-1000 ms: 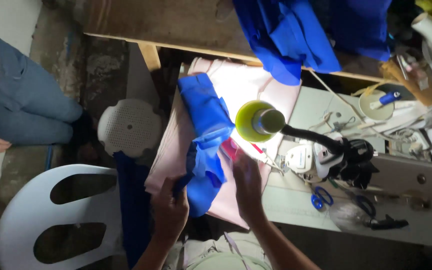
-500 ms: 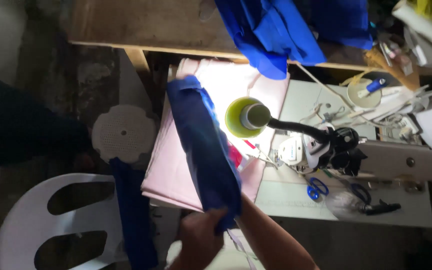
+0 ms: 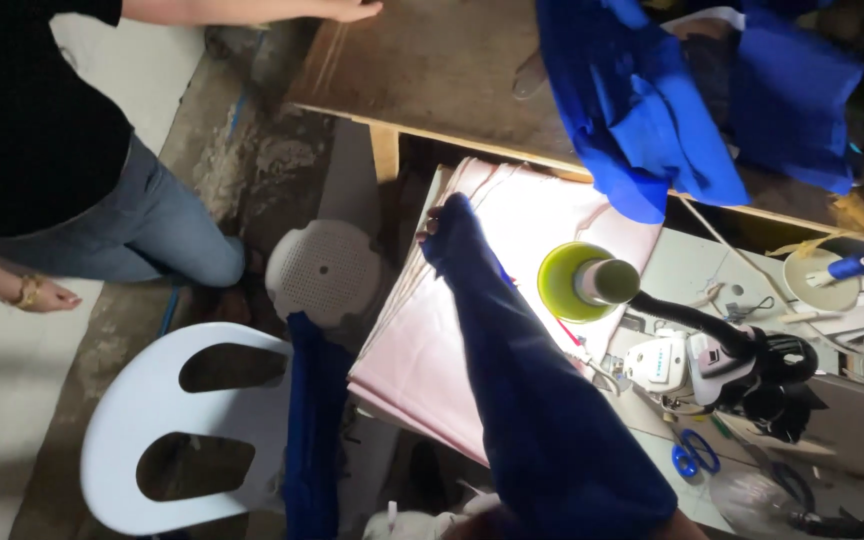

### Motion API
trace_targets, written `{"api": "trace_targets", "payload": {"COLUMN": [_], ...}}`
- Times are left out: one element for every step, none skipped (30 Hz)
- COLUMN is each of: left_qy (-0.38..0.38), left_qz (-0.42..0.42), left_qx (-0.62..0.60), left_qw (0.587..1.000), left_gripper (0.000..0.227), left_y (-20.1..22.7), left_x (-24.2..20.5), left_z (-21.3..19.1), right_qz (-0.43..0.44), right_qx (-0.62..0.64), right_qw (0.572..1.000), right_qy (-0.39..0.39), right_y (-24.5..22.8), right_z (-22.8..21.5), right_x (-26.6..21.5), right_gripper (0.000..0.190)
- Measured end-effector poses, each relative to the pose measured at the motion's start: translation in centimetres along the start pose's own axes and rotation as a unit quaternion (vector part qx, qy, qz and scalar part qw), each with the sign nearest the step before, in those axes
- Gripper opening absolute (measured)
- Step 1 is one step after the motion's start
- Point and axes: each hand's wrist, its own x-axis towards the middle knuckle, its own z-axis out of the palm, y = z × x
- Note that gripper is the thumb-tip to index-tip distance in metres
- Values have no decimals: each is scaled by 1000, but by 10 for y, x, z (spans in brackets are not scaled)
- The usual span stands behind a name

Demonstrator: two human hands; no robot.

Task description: The person is ironing blue fabric pieces on a workbench, using a spray bottle and a hand iron.

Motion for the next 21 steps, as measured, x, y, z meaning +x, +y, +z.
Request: {"api": "trace_targets", "payload": {"left_qy": [-3,-3,42,88,82,139,199,198,227,256,252,261,269,266,273,279,273,313,353,347,369], "left_qz": [-43,-50,12,73,74,100,128,132,110,88,92,100,104,105,98,90,95,100,104,108,123], "left_qx": [0,-1,-118,-231,-228,-119,-14,-17,51,119,115,147,180,178,166,154,154,178,201,199,145], "left_qw": [999,999,992,966,967,978,972,971,966,955,956,949,940,942,943,944,945,928,908,910,910], "left_gripper": [28,28,28,35,35,21,19,19,24,32,32,30,28,28,25,23,23,19,15,15,16], "left_y": [38,91,147,205,198,191,187,165,136,107,102,98,90,106,117,130,115,102,87,96,101], "left_x": [27,52,65,62,84,107,134,174,201,229,242,255,265,267,265,264,274,285,295,302,306], "left_z": [-8,-45,-84,-125,-129,-132,-132,-144,-157,-169,-184,-199,-215,-218,-227,-235,-247,-259,-270,-280,-293], "right_qz": [22,27,55,80,77,57,34,11,-1,-12,-33,-53,-69,-85,-97,-109,-124,-139,-153,-167,-176], "right_qx": [-71,-74,-202,-320,-317,-345,-378,-409,-436,-463,-494,-524,-553,-581,-605,-627,-651,-675,-698,-720,-742], "right_qw": [997,997,964,886,889,885,876,866,859,850,837,822,805,787,771,754,735,715,693,669,644], "right_qy": [6,8,-162,-326,-321,-308,-298,-288,-269,-251,-235,-220,-205,-189,-174,-159,-139,-119,-99,-79,-63], "right_y": [16,23,27,30,24,18,11,0,-4,-6,-19,-31,-39,-50,-55,-59,-64,-71,-78,-82,-86], "right_z": [-11,-12,-12,-13,-22,-28,-30,-58,-88,-111,-148,-182,-213,-250,-285,-319,-344,-370,-395,-404,-413], "right_x": [14,-17,-48,-78,-107,-139,-170,-190,-225,-263,-278,-298,-324,-337,-357,-382,-390,-400,-413,-409,-406], "right_gripper": [39,39,43,47,47,44,42,39,38,37,36,36,37,39,41,44,47,50,54,58,62]}}
